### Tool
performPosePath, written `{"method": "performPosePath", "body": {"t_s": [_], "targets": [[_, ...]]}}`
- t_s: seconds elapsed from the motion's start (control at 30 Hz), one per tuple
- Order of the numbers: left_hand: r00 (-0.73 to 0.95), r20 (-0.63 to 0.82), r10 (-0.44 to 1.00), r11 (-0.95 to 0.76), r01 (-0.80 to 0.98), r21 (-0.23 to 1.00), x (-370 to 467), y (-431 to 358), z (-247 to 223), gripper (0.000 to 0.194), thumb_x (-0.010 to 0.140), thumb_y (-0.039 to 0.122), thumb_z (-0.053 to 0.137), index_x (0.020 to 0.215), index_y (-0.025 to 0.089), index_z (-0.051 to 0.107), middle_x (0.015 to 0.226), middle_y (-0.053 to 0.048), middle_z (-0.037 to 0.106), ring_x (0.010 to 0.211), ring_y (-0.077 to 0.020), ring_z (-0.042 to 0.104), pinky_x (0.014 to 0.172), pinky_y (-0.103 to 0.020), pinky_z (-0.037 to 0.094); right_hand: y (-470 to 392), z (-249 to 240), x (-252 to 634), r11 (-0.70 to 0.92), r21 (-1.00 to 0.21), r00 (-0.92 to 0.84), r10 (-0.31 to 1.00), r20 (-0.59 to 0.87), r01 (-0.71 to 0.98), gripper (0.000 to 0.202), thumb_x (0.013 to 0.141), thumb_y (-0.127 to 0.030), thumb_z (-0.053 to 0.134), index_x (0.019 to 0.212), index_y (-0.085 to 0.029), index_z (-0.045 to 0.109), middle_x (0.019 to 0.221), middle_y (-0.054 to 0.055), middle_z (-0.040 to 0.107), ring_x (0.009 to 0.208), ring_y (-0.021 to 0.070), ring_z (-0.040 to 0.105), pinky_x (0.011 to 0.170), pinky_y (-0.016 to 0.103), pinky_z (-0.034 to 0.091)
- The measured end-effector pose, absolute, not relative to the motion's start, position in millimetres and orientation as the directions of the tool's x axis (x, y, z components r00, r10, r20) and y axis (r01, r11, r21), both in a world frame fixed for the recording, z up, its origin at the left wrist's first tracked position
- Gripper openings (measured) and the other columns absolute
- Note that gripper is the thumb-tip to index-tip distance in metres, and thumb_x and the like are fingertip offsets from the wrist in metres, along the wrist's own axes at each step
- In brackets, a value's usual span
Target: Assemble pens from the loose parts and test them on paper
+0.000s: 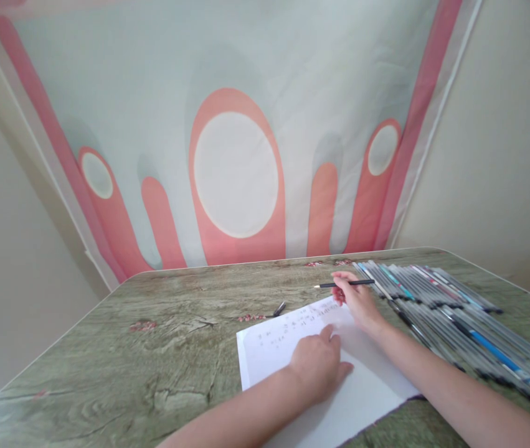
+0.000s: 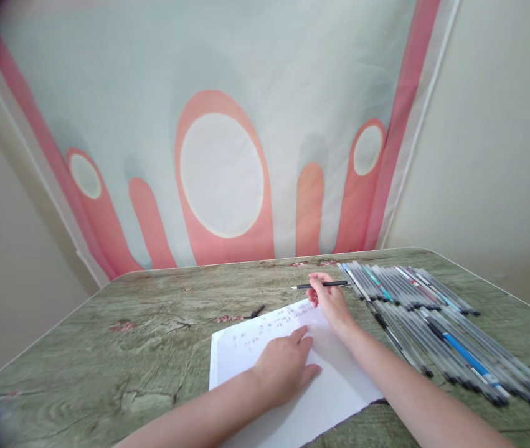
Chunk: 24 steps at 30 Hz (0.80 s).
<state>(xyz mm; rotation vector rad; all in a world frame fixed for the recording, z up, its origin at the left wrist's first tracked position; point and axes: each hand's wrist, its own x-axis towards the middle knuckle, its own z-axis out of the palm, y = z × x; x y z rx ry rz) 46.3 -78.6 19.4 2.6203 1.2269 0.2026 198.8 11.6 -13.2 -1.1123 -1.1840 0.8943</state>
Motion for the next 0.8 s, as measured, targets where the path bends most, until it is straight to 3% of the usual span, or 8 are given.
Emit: {"method": "performPosePath", "body": {"t_s": [0.1, 0.23, 0.43, 0.8], "targets": [[0.636, -0.029, 0.771, -0.63, 0.768, 0.115, 51.5, -82.8, 15.2, 0.051, 0.081, 0.046, 0.039, 0.12, 0.014, 0.045, 0.132, -0.017, 0.037, 0.085, -0.0274, 0.06, 0.07, -0.038, 0.048, 11.8, -19.2, 195.0, 0.144, -0.988, 0.038, 0.989, 0.142, -0.058, 0.033, 0.078, -0.043, 0.044, 0.092, -0.016, 0.055, 0.076, 0.007, 0.064, 0.067, 0.0164, 0.06, 0.056, 0.027, 0.048], [0.643, -0.038, 0.765, -0.642, 0.766, 0.03, 52.9, -81.6, 11.3, 0.054, 0.083, 0.048, 0.033, 0.125, 0.015, 0.038, 0.133, -0.018, 0.035, 0.085, -0.0274, 0.06, 0.065, -0.037, 0.048, 5.7, -23.0, 186.2, 0.192, -0.979, -0.039, 0.981, 0.19, 0.073, 0.023, 0.073, -0.037, 0.054, 0.086, -0.017, 0.054, 0.068, 0.002, 0.063, 0.063, 0.0138, 0.058, 0.061, 0.027, 0.046], [0.635, -0.025, 0.772, -0.636, 0.772, -0.002, 55.2, -82.4, 6.9, 0.054, 0.084, 0.047, 0.031, 0.125, 0.013, 0.038, 0.13, -0.022, 0.037, 0.081, -0.0271, 0.061, 0.06, -0.036, 0.047, 4.5, -28.3, 181.5, 0.307, -0.873, -0.08, 0.951, 0.299, 0.38, 0.019, 0.075, -0.036, 0.052, 0.069, -0.018, 0.051, 0.057, -0.001, 0.059, 0.052, 0.013, 0.053, 0.053, 0.025, 0.042], [0.522, -0.031, 0.852, -0.523, 0.853, -0.001, 59.3, -81.7, 0.2, 0.063, 0.081, 0.051, 0.033, 0.129, 0.01, 0.036, 0.133, -0.025, 0.031, 0.081, -0.0292, 0.06, 0.056, -0.035, 0.045, 4.9, -29.5, 181.8, 0.359, -0.807, -0.114, 0.931, 0.348, 0.468, 0.016, 0.075, -0.032, 0.05, 0.067, -0.019, 0.052, 0.057, -0.002, 0.058, 0.053, 0.0131, 0.053, 0.053, 0.024, 0.04]]}}
